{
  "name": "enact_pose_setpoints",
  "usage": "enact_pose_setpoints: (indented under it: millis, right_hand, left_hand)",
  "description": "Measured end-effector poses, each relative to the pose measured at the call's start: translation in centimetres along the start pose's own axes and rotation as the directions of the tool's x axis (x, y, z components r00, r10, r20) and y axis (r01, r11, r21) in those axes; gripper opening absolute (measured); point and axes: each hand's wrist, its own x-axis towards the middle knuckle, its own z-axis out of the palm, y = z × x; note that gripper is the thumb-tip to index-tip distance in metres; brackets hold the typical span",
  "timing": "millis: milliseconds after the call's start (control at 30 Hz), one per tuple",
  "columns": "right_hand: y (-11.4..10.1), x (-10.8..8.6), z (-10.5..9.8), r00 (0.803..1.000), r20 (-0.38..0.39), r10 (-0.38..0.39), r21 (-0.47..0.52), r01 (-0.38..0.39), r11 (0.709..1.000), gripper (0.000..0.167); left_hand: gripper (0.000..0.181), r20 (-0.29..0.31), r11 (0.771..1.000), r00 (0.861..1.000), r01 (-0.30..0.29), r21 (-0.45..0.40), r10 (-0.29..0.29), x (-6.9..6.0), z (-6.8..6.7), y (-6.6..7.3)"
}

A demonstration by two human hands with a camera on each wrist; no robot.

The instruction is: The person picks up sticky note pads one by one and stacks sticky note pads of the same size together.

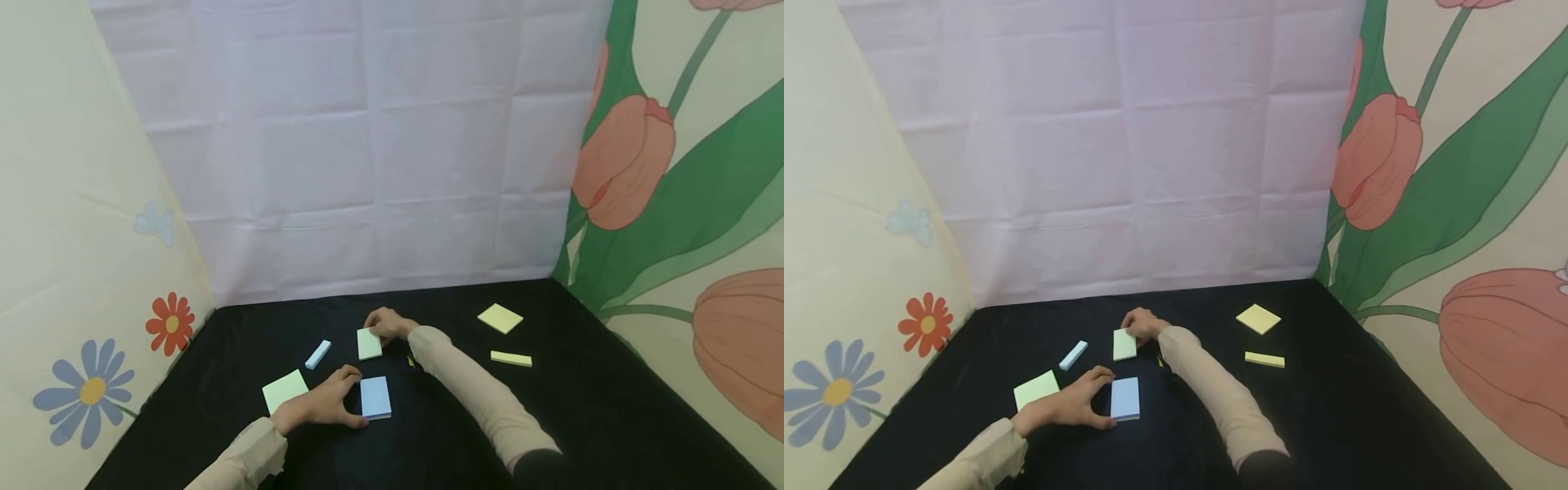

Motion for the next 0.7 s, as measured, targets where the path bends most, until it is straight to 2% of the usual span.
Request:
enact_pose_setpoints:
  millis: [200,433,700]
  right_hand:
    - [0.0,-0.5,-0.1,1.0,0.02,-0.004,0.006,0.003,1.0,0.015]
    - [-0.7,-0.9,0.1,0.997,0.061,-0.037,0.028,0.035,0.999,0.016]
    - [0.1,-1.2,0.0,0.997,0.066,-0.044,0.045,0.041,0.998,0.016]
  left_hand:
    - [0.084,-0.011,1.0,1.0,-0.016,-0.004,0.016,0.0,0.1,-0.3]
    - [0.085,-0.014,1.0,1.0,0.016,-0.015,-0.016,-0.5,-0.5,-0.5]
    - [0.085,-0.005,1.0,1.0,0.024,-0.016,-0.024,-0.4,-0.5,-0.7]
